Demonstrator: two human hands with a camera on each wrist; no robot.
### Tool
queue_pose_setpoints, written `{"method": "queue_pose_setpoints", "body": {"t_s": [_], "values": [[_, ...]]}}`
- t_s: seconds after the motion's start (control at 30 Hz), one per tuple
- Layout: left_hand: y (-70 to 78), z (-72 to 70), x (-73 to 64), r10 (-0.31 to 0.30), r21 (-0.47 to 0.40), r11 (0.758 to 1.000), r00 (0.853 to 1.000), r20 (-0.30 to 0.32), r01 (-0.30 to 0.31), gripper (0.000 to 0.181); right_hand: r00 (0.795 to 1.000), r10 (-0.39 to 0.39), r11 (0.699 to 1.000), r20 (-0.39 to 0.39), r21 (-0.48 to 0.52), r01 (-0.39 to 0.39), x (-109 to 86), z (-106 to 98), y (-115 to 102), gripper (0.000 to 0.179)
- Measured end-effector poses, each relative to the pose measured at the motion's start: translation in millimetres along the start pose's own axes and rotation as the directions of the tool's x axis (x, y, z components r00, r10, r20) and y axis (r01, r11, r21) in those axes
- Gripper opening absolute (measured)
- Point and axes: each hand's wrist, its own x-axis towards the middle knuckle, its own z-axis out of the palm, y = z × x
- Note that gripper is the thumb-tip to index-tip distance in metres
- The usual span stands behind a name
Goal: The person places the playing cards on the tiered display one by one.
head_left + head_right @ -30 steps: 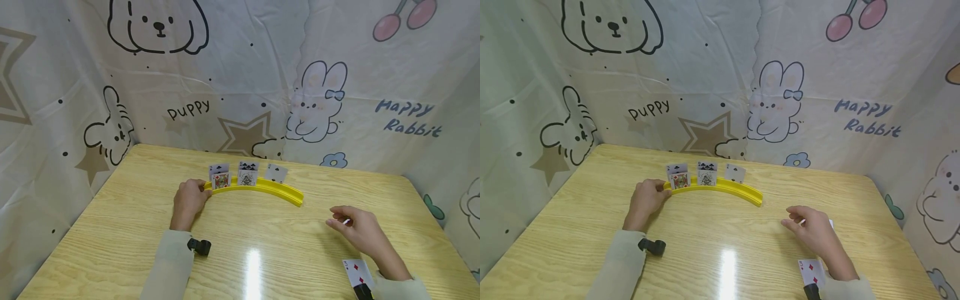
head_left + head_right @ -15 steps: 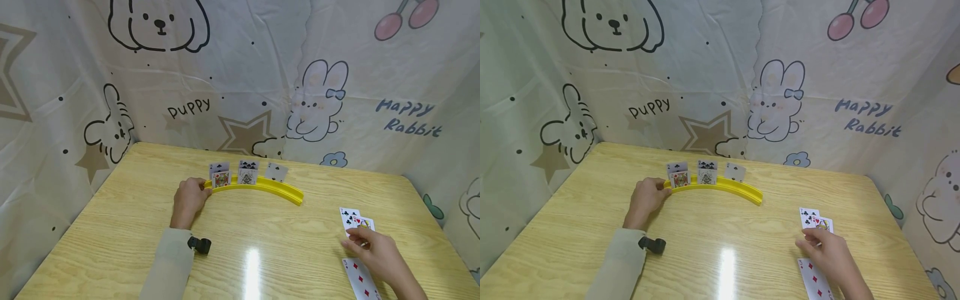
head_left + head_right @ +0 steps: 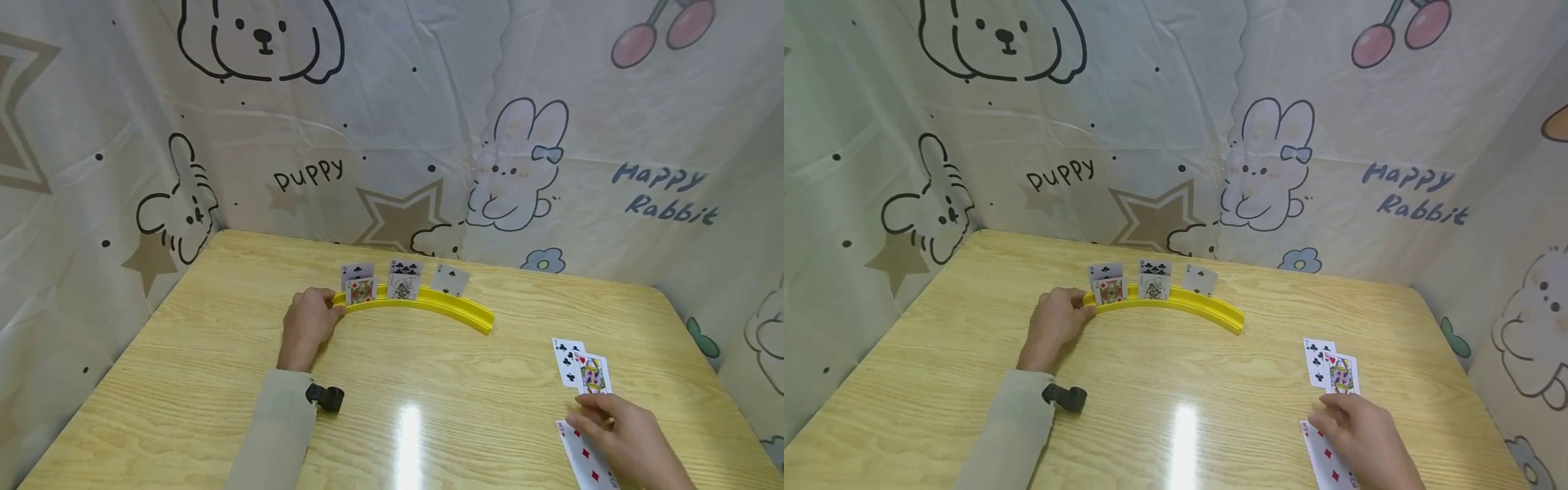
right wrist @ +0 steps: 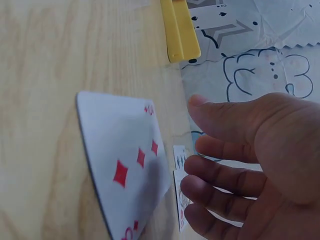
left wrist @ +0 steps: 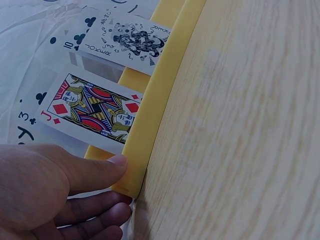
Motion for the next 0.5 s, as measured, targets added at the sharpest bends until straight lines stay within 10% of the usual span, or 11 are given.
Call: {"method": "queue_pose_setpoints", "body": {"t_s": [0.5], "values": [[-1.3, 0.3, 0.5, 0.010, 0.003, 1.000, 1.000, 0.000, -0.010, 0.039, 0.994, 0.087, 0.994, 0.059, -0.077, -0.083, -2.5, 6.7, 13.9, 0.068]]}}
